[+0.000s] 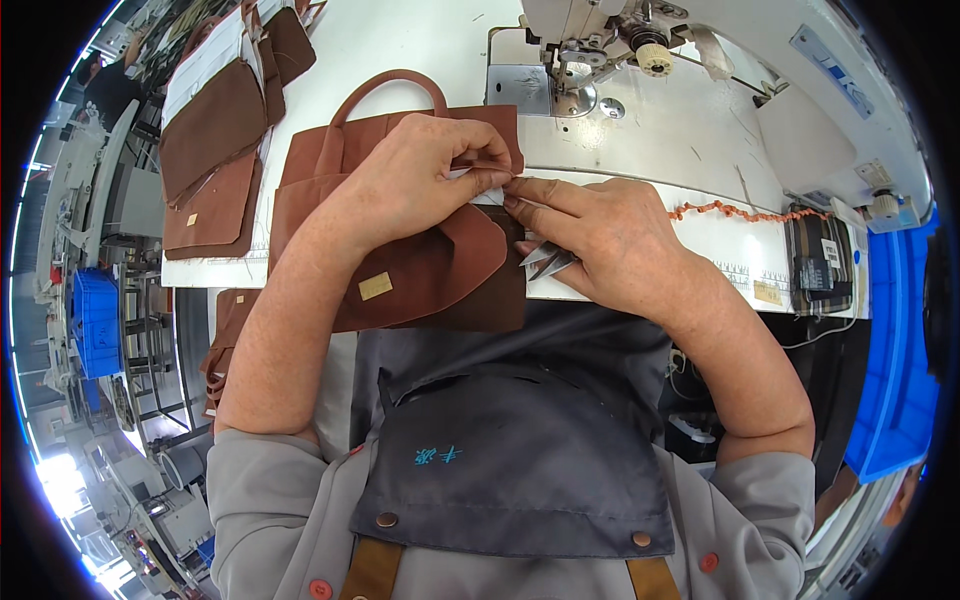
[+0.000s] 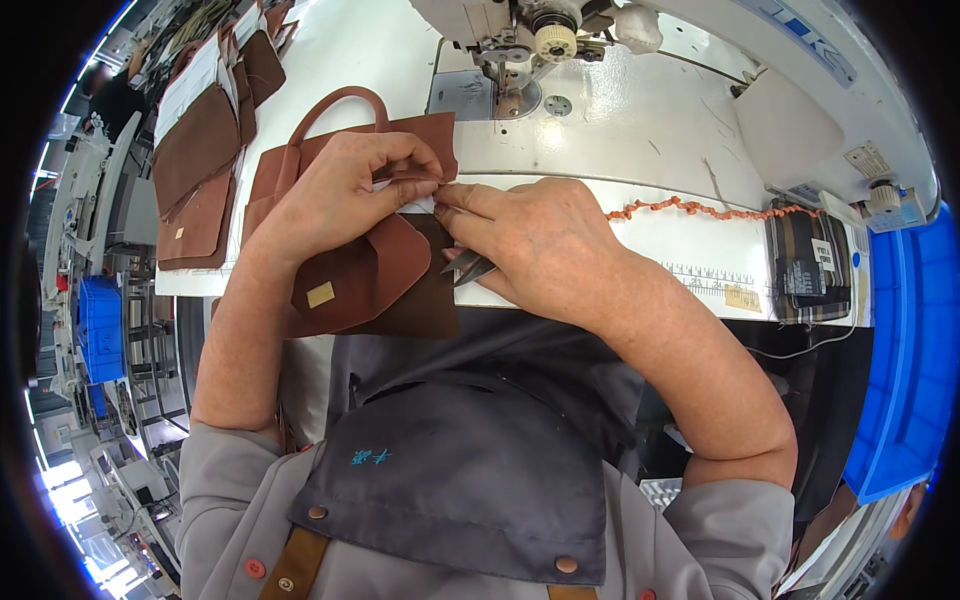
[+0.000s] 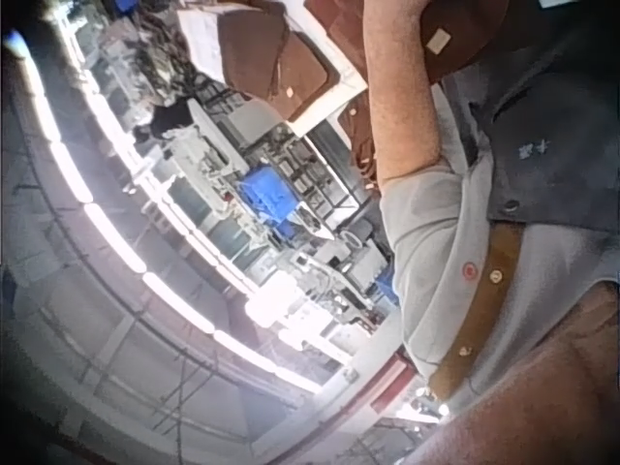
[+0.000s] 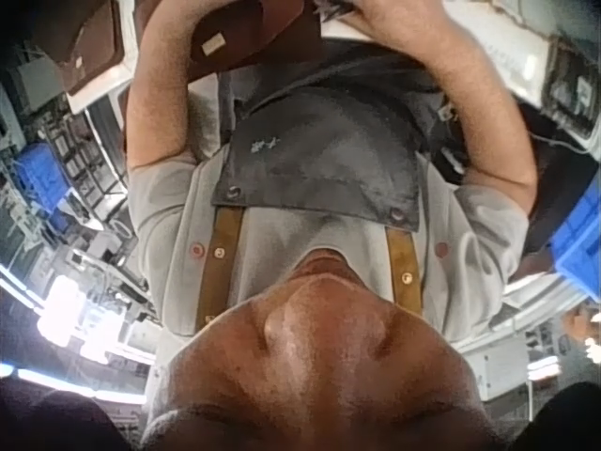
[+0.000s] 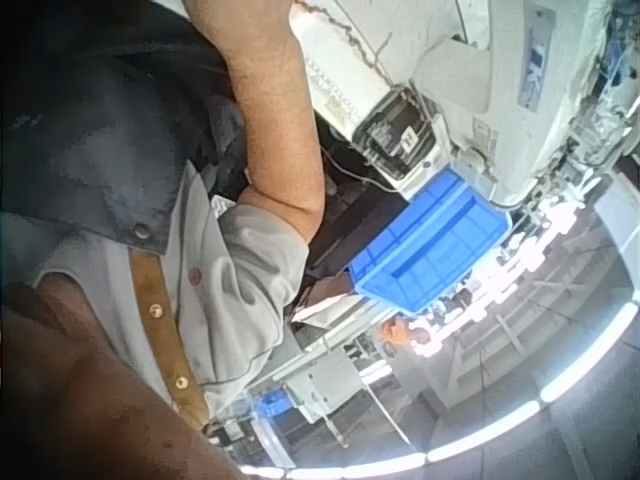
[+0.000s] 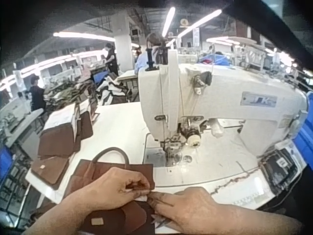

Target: The recorder is using an industrial sewing machine to sew leather components of a handbag.

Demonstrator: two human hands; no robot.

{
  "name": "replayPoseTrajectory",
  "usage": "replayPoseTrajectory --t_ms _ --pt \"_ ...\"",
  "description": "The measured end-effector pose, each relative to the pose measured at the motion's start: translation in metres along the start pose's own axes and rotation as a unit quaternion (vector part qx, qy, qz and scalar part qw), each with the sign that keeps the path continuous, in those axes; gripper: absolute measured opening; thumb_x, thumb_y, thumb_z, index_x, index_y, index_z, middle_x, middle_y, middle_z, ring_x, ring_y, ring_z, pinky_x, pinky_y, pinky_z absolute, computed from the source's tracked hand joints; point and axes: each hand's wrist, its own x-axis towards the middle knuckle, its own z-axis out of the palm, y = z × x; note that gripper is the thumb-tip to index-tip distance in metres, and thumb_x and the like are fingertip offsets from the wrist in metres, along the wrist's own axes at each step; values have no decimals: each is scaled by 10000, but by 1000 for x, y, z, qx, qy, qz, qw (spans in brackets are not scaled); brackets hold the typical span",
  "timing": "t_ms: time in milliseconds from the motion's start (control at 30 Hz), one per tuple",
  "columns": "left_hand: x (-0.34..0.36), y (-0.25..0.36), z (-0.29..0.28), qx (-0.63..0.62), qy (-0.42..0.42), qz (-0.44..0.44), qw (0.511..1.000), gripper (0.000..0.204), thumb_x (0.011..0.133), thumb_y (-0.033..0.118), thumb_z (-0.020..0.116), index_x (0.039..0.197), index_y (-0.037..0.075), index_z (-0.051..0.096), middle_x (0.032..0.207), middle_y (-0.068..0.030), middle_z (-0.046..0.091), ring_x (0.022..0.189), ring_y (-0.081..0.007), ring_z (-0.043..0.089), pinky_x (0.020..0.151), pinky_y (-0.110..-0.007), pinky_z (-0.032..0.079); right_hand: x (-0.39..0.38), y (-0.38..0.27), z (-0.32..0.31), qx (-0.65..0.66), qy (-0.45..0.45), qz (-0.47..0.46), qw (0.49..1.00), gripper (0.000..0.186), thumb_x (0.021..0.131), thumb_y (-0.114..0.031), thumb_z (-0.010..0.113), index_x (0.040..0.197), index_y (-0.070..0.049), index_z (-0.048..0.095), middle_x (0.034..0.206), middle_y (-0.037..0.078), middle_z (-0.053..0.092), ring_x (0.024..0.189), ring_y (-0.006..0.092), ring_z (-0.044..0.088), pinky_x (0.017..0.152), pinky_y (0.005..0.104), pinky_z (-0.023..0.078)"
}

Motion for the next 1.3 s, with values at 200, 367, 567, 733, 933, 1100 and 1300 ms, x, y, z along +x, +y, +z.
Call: replayPoseTrajectory --t_ms 200,367,567,733,933,1100,1300 --pt "1 1 12 53 57 20 997 114 911 93 728 964 -7 722 856 -107 739 780 -197 710 693 -320 535 0 1 -1 7 -1 -2 1000 281 828 -234 759 1056 -76 715 1219 13 713 833 245 731 626 395 564" --pt "-2 7 19 168 97 18 981 120 898 136 761 915 25 720 787 -85 734 727 -206 721 661 -336 543 -1 -1 -2 -20 1 -24 1000 289 837 -227 756 1066 -56 718 1223 33 713 792 206 723 603 370 549" --pt "2 6 19 112 98 -11 989 118 879 120 780 900 22 718 790 -72 727 719 -166 698 644 -305 525 -1 -1 0 -29 -8 -33 999 378 818 -213 801 1164 -73 738 1261 16 721 728 197 687 588 338 508" --pt "6 -2 15 38 77 -19 996 120 864 86 779 887 -8 709 787 -38 680 713 -100 598 643 -267 484 -1 0 -1 -22 -2 -43 999 300 876 -243 738 1078 -22 713 1229 52 714 716 210 708 567 374 527" --pt "5 -13 15 27 63 4 998 84 867 61 767 903 7 713 808 -15 663 730 -77 555 655 -252 462 4 -2 2 2 40 -35 999 207 856 -217 728 948 -43 665 1087 55 704 663 245 692 549 406 530" --pt "10 -14 18 -57 51 -34 996 81 834 16 748 903 7 706 770 0 632 705 -67 537 651 -236 442 -34 -3 -20 -4 133 23 991 148 832 -181 748 890 -99 639 852 27 629 580 246 622 529 391 498" --pt "11 -13 13 -23 47 -48 997 71 844 11 740 894 0 691 775 2 627 714 -48 524 657 -225 433 -148 -12 -78 244 581 274 726 286 1114 -229 447 1029 -25 629 816 -2 543 664 72 468 566 277 394"
